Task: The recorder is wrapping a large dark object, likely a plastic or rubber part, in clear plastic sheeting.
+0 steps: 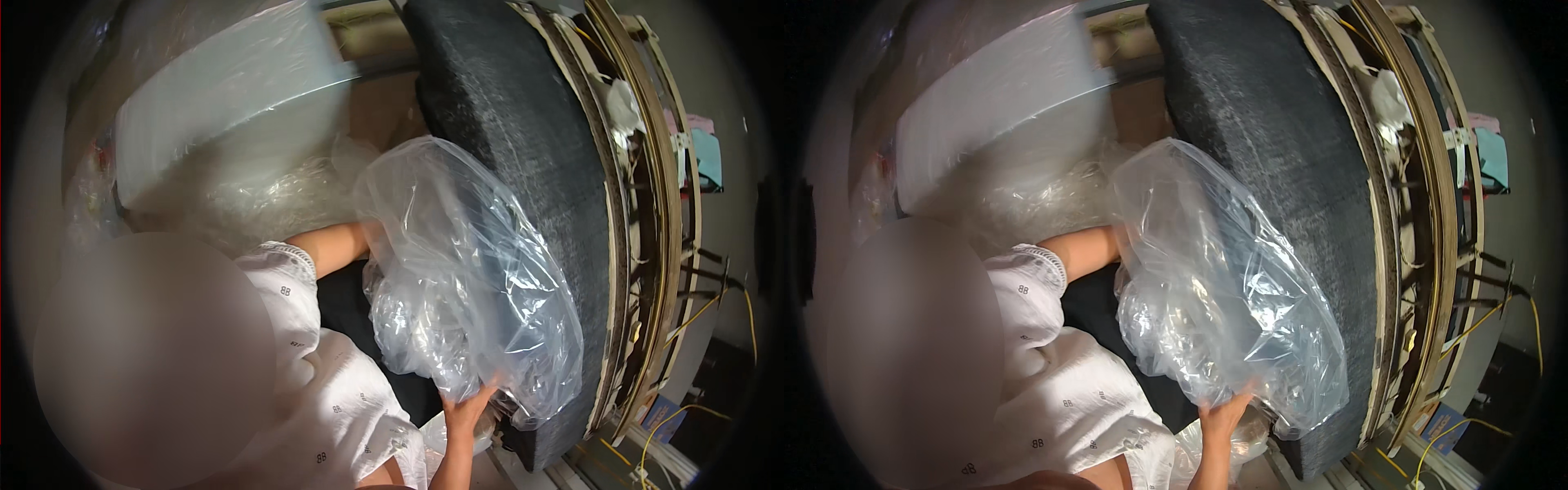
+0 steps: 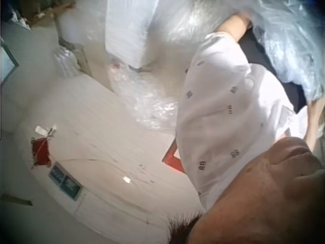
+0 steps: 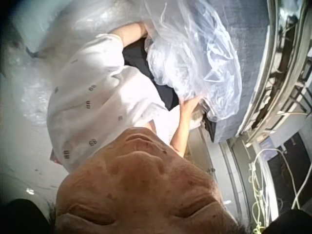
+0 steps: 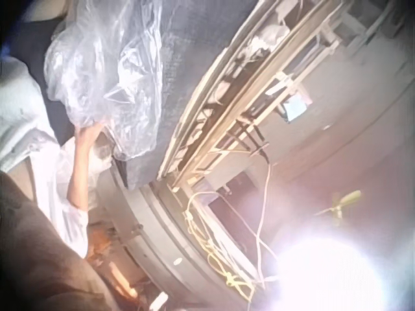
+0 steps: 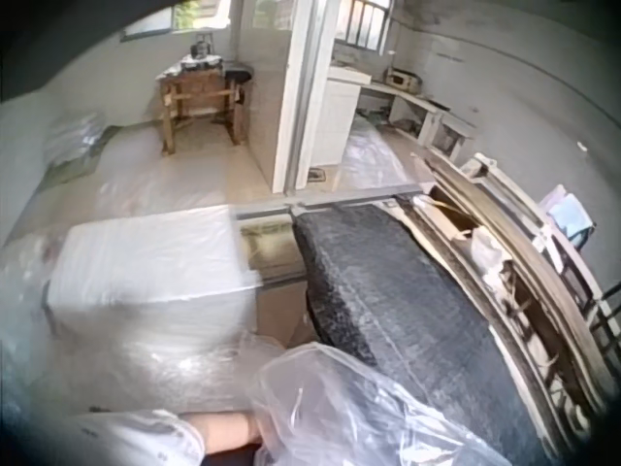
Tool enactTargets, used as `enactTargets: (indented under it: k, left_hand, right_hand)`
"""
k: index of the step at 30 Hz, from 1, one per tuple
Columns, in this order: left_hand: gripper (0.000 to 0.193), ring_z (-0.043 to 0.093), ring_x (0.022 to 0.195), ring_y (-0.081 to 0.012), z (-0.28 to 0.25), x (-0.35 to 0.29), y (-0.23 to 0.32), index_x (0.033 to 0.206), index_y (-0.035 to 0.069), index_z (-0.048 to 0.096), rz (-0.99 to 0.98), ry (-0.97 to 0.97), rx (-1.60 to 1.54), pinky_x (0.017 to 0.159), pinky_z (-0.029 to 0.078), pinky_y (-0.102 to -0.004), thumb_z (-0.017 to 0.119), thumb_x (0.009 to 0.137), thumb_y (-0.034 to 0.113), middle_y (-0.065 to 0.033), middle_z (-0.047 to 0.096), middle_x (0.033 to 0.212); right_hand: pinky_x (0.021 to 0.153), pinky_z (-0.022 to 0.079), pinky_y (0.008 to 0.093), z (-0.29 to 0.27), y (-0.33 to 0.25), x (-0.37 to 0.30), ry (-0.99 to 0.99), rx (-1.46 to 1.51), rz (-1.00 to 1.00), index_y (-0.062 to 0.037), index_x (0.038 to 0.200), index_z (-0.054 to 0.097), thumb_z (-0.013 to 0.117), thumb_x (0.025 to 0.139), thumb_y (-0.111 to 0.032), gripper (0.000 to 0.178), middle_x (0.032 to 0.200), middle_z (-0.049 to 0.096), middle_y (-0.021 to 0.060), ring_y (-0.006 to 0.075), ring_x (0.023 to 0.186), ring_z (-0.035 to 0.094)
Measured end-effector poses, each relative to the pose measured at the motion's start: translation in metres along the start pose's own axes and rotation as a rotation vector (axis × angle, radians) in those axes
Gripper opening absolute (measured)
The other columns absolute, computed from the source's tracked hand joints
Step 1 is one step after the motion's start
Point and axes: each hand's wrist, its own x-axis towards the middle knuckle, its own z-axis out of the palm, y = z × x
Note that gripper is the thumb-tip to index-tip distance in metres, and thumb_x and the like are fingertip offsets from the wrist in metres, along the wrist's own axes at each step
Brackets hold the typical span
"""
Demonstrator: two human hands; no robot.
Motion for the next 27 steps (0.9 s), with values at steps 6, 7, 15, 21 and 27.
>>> enactTargets:
  k: [6,7,15,21,27]
  left_hand:
    - [0.054,0.045,0.116,-0.0285,0.013,-0.024,0.046,0.129,0.007,0.045,0.063,0.245,0.021,0.094,0.037,-0.0391,0.039,0.091,0.046,-0.013,0.047,0.128]
    - [0.055,0.046,0.116,-0.0284,-0.001,-0.033,0.051,0.129,0.007,0.045,0.077,0.301,0.022,0.094,0.037,-0.0391,0.04,0.091,0.046,-0.013,0.047,0.128]
    - [0.055,0.047,0.115,-0.0275,-0.055,-0.126,0.087,0.128,0.007,0.045,0.183,0.849,0.038,0.094,0.038,-0.039,0.041,0.09,0.047,-0.0125,0.049,0.126]
    - [0.055,0.047,0.114,-0.0269,-0.091,-0.171,0.149,0.128,0.007,0.046,0.247,1.084,0.063,0.094,0.038,-0.0389,0.041,0.09,0.047,-0.0122,0.049,0.125]
    - [0.056,0.048,0.113,-0.0262,-0.189,-0.235,0.212,0.127,0.006,0.046,0.392,1.082,0.265,0.094,0.038,-0.0388,0.042,0.09,0.047,-0.0118,0.05,0.124]
  right_hand:
    - [0.107,0.018,0.0479,0.016,-0.029,0.076,-0.076,-0.015,-0.191,0.002,0.127,0.038,0.078,0.062,-0.023,0.081,0.136,0.029,0.0253,0.0423,0.127,0.026]
    - [0.107,0.018,0.0471,0.022,-0.036,0.09,-0.035,-0.033,-0.287,0.0028,0.128,0.037,0.076,0.066,-0.022,0.078,0.135,0.031,0.0248,0.0413,0.128,0.026]
    - [0.104,0.027,0.0411,0.157,0.078,0.209,-0.141,-0.115,-0.675,0.0002,0.137,0.028,0.064,0.077,-0.012,0.071,0.139,0.033,0.0174,0.0332,0.126,0.035]
    - [0.101,0.031,0.0388,0.036,-0.064,0.228,-0.324,0.26,-0.842,-0.0025,0.137,0.028,0.064,0.079,-0.011,0.069,0.137,0.036,0.0161,0.0293,0.122,0.04]
    - [0.097,0.036,0.0364,-0.073,-0.236,0.159,-0.331,0.667,-0.771,-0.0051,0.138,0.029,0.063,0.08,-0.01,0.067,0.136,0.039,0.0148,0.0253,0.118,0.045]
